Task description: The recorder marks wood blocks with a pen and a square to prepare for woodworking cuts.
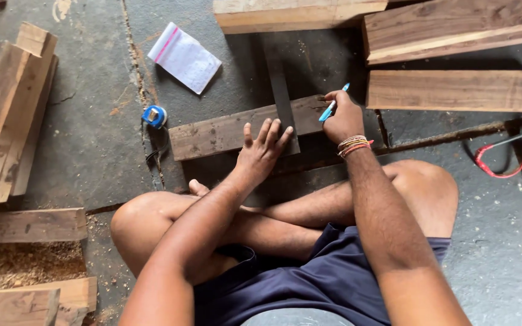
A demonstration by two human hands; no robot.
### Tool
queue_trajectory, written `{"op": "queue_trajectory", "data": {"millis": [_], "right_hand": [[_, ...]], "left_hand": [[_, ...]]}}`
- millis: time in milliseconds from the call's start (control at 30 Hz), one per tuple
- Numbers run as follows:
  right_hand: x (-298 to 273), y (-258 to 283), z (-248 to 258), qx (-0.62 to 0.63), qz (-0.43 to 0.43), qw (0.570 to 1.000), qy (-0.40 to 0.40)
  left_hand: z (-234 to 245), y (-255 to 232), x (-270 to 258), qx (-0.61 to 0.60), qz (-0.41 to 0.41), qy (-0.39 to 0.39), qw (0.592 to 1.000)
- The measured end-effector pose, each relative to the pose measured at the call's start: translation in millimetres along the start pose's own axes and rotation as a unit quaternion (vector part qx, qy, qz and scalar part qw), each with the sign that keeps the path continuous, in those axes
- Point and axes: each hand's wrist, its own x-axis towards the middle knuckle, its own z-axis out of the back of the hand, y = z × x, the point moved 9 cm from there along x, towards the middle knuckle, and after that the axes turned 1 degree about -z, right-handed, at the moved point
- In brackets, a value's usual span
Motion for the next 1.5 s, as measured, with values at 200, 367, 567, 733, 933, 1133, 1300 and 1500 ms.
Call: {"op": "queue_trajectory", "data": {"millis": [200,367,567,733,933,1133,1300,1500], "right_hand": [[-9,6,2,0.015,-0.017,0.998,0.052],[-12,0,8,0.007,-0.030,0.998,0.050],[-16,9,11,0.012,-0.049,0.997,0.065],[-14,7,9,0.004,-0.053,0.996,0.066],[-14,7,10,0.003,-0.068,0.996,0.064],[-7,2,12,0.037,-0.040,0.998,0.029],[-6,10,16,0.043,-0.019,0.999,0.008],[-3,10,14,0.142,0.003,0.989,-0.035]], "left_hand": [[-9,-6,17,-0.051,-0.025,-0.001,0.998],[-19,-8,33,-0.076,0.000,0.082,0.994],[-34,-7,26,-0.070,0.006,0.090,0.993],[-33,-8,26,-0.085,0.016,0.106,0.991],[-36,-9,25,-0.071,0.015,0.112,0.991],[-47,-9,23,-0.056,0.022,0.081,0.995],[-47,-8,24,-0.062,0.026,0.086,0.994],[-45,-7,26,-0.055,0.024,0.128,0.990]]}}
